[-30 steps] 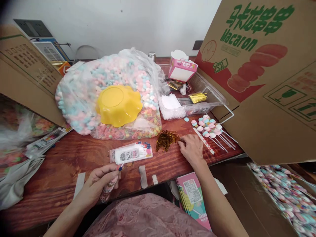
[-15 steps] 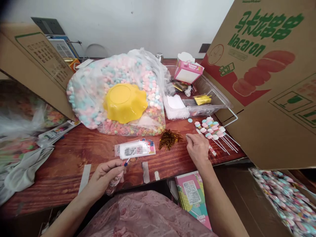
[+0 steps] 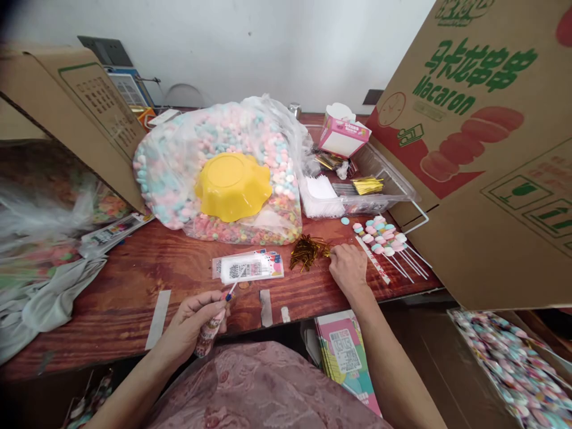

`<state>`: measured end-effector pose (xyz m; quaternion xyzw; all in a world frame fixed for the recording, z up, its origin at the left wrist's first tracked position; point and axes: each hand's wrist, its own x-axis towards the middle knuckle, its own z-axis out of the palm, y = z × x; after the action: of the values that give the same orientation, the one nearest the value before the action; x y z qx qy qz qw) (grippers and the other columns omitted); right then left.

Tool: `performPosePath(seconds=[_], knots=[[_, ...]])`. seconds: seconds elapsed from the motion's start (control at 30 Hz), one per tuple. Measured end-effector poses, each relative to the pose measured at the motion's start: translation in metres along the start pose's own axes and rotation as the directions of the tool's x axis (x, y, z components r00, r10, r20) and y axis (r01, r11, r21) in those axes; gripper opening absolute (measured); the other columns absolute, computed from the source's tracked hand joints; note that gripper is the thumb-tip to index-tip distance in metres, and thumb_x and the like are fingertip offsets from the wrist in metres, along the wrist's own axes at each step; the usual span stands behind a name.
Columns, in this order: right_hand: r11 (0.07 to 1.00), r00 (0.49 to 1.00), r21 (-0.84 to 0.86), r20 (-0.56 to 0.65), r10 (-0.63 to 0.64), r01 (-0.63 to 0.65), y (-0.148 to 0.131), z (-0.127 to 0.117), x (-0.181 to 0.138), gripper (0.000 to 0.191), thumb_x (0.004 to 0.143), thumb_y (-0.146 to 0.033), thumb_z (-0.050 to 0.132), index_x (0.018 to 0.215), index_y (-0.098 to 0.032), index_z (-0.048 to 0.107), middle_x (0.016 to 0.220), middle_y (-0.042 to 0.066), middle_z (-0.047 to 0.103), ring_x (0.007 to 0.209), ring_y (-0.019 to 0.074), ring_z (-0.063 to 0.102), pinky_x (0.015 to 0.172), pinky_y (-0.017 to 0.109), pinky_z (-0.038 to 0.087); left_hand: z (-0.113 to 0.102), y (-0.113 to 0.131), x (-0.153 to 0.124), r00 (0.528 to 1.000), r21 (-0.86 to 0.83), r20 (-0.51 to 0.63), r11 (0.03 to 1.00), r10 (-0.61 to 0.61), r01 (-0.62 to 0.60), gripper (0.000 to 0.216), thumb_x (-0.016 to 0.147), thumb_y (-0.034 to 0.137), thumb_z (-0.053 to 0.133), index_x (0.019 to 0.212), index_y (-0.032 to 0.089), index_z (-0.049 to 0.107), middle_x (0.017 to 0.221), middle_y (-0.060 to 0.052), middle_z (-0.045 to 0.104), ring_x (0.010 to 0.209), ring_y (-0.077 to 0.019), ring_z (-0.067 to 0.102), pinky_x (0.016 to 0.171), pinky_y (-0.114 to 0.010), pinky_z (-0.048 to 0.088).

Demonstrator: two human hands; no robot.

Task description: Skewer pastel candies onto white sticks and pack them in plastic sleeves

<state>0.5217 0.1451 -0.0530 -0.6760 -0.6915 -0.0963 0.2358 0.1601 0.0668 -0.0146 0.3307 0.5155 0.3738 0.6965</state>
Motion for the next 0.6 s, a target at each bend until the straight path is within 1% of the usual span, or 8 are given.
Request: performPosePath(seconds=[0.1,0.2,0.27,0.37,0.4,0.47,0.53,0.6], knots=[[0.999,0.998,0.044,-0.056,-0.02,0.023,0.0,-0.009,0.005,0.022,0.087,-0.026,0.053,0.073,-0.019,0.068,0.074,0.007,0.068,0.074,0.0203,0.059,0.073,0.033,0.041,-0.001,0.001,0.0,1.0,-0.034,0.002,0.999,-0.001,0.001,0.035,0.069,0.045,0.077,0.076,0.013,0.063,0.056,0.001,0.059,0.045,-0.006,0.05,0.044,-0.016,0.033],[0.994,0.995,0.084,-0.08,-0.057,0.064,-0.004,-0.016,0.011,0.024,0.089,-0.033,0.056,0.074,-0.02,0.068,0.072,0.006,0.068,0.072,0.0194,0.06,0.074,0.033,0.044,0.0,0.006,0.0,1.0,-0.063,0.012,0.998,0.008,-0.008,0.034,0.069,0.043,0.077,0.076,0.013,0.063,0.059,-0.001,0.062,0.043,-0.0056,0.05,0.043,-0.016,0.034],[0.989,0.991,0.12,-0.113,-0.069,0.083,-0.009,-0.021,0.014,0.023,0.089,-0.034,0.056,0.076,-0.02,0.069,0.074,0.006,0.069,0.073,0.0193,0.062,0.074,0.033,0.046,0.003,0.01,0.0,1.0,-0.087,0.015,0.996,0.005,-0.004,0.033,0.069,0.042,0.077,0.076,0.013,0.063,0.061,-0.002,0.063,0.043,-0.0061,0.051,0.042,-0.016,0.035],[0.967,0.975,0.239,-0.22,-0.037,0.091,-0.021,-0.029,0.015,0.018,0.088,-0.032,0.057,0.083,-0.02,0.07,0.08,0.006,0.07,0.076,0.0197,0.063,0.073,0.033,0.049,0.01,0.018,0.003,0.999,-0.153,0.038,0.988,-0.011,0.017,0.031,0.067,0.039,0.078,0.075,0.013,0.062,0.062,-0.001,0.063,0.044,-0.008,0.055,0.04,-0.017,0.036],[0.953,0.968,0.284,-0.249,-0.03,0.102,-0.027,-0.03,0.015,0.016,0.088,-0.031,0.057,0.085,-0.021,0.07,0.081,0.006,0.07,0.077,0.0199,0.064,0.073,0.034,0.05,0.014,0.021,0.004,0.999,-0.182,0.053,0.983,-0.014,0.023,0.03,0.066,0.036,0.079,0.074,0.013,0.062,0.063,-0.001,0.064,0.046,-0.0089,0.057,0.042,-0.017,0.039],[0.927,0.961,0.348,-0.273,-0.039,0.136,-0.038,-0.03,0.013,0.015,0.087,-0.028,0.057,0.089,-0.021,0.07,0.084,0.006,0.07,0.079,0.0201,0.064,0.075,0.035,0.051,0.023,0.027,0.009,0.993,-0.226,0.117,0.973,-0.021,0.048,0.029,0.064,0.032,0.08,0.075,0.012,0.064,0.066,-0.004,0.066,0.051,-0.0104,0.06,0.046,-0.019,0.044],[0.912,0.962,0.377,-0.264,-0.063,0.163,-0.049,-0.026,0.011,0.015,0.088,-0.027,0.057,0.09,-0.022,0.071,0.086,0.006,0.069,0.08,0.0198,0.063,0.076,0.035,0.052,0.032,0.031,0.015,0.981,-0.268,0.192,0.96,-0.027,0.078,0.028,0.063,0.03,0.08,0.078,0.01,0.066,0.071,-0.006,0.068,0.056,-0.0119,0.062,0.049,-0.02,0.048],[0.912,0.971,0.38,-0.231,-0.068,0.154,-0.055,-0.018,0.011,0.015,0.087,-0.028,0.058,0.084,-0.022,0.071,0.083,0.006,0.067,0.078,0.0194,0.062,0.074,0.034,0.051,0.041,0.032,0.02,0.971,-0.305,0.236,0.946,-0.037,0.11,0.029,0.061,0.027,0.081,0.079,0.01,0.066,0.074,-0.007,0.069,0.059,-0.0133,0.063,0.048,-0.021,0.048]])
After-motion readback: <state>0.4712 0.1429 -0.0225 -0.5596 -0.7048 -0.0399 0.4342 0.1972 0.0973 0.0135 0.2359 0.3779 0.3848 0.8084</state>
